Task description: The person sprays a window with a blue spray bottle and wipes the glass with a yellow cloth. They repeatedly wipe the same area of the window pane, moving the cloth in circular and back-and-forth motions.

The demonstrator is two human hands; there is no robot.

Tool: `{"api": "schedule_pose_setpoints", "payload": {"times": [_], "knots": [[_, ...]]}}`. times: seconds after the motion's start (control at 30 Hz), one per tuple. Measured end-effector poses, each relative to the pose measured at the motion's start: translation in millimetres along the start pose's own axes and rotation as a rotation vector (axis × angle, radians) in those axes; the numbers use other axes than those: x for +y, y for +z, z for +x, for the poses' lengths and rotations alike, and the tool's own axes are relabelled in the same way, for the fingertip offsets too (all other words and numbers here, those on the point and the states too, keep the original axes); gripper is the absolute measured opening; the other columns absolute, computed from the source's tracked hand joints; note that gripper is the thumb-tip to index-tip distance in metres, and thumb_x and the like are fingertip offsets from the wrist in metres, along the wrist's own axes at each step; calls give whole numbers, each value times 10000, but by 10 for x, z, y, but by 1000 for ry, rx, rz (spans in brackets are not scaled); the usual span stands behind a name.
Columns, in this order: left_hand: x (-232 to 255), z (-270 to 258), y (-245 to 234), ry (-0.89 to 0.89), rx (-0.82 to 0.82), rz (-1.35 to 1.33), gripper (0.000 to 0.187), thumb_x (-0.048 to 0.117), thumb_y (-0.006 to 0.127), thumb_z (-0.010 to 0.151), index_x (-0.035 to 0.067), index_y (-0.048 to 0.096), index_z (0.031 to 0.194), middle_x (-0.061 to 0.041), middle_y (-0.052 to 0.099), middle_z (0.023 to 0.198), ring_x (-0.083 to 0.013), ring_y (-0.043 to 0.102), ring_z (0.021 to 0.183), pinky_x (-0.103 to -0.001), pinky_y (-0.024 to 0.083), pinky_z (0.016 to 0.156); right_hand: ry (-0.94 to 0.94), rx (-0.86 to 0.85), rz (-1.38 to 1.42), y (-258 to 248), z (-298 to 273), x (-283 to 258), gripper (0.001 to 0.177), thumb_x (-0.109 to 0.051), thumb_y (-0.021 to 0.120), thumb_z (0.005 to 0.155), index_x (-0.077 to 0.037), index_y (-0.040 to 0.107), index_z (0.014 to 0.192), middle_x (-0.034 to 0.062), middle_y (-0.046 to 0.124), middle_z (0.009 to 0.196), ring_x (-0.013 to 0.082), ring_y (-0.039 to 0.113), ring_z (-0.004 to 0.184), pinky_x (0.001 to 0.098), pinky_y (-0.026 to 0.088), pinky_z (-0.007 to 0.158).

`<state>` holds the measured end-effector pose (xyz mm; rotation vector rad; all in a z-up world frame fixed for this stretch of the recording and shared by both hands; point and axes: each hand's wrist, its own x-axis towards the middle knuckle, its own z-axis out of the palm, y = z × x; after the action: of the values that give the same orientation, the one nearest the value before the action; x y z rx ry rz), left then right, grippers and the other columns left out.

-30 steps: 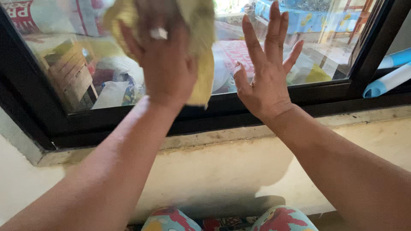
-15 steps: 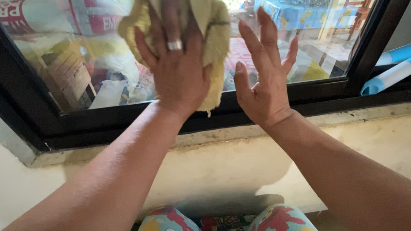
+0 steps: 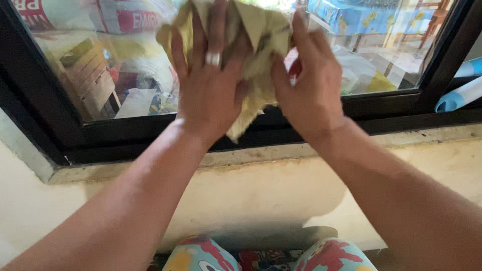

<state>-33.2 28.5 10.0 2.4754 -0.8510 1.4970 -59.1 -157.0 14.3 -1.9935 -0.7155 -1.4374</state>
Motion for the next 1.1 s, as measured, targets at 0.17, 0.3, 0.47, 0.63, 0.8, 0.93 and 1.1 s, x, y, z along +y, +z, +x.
{"api": "schedule_pose_setpoints", "payload": {"times": [0.17,0.3,0.47,0.63,0.8,0.93,1.1], "knots": [[14,287,143,-28,41,-90,562,151,684,984,155,545,1529,-148,417,1592,-437,172,1565,-690,6,1248,-300,148,-148,-3,70,74,520,50,644,1005,-39,457,1482,185,491,1358,340,515,1234,424,452,1056],[31,207,143,281,77,-17,490,74,677,991,197,601,1460,-117,503,1608,-352,228,1591,-625,33,1256,-340,25,-101,-42,-48,38,533,44,648,991,-115,486,1472,156,496,1403,335,490,1318,437,400,1135],[-90,244,215,178,44,-218,599,137,718,962,146,517,1527,-133,447,1634,-342,230,1592,-592,74,1310,-316,-79,-107,-87,-43,19,621,15,669,972,-103,422,1530,136,462,1508,329,453,1408,432,372,1217],[-40,264,227,89,29,-186,796,204,780,927,97,391,1612,-149,320,1682,-335,178,1629,-633,38,1326,-274,-204,-96,-93,32,11,795,-88,693,928,-94,288,1612,191,296,1652,399,316,1519,523,249,1280],[66,-116,-20,2,-34,-81,909,300,831,823,148,366,1589,-234,135,1675,-416,114,1570,-728,1,1177,-149,-397,-324,38,-79,-3,949,-240,728,906,-31,186,1657,250,94,1718,465,46,1592,668,58,1262],[79,-50,66,1,-66,-46,912,114,749,866,114,283,1650,-173,175,1698,-374,147,1584,-695,11,1221,-91,-331,-341,124,-68,3,987,-208,730,915,-6,117,1661,258,68,1716,463,18,1598,679,47,1274],[100,334,281,66,74,-109,830,108,717,992,103,260,1685,-147,218,1728,-368,182,1641,-591,75,1356,24,-290,-431,70,191,175,856,-63,637,1016,-69,112,1692,144,123,1764,416,25,1650,682,20,1329]]}}
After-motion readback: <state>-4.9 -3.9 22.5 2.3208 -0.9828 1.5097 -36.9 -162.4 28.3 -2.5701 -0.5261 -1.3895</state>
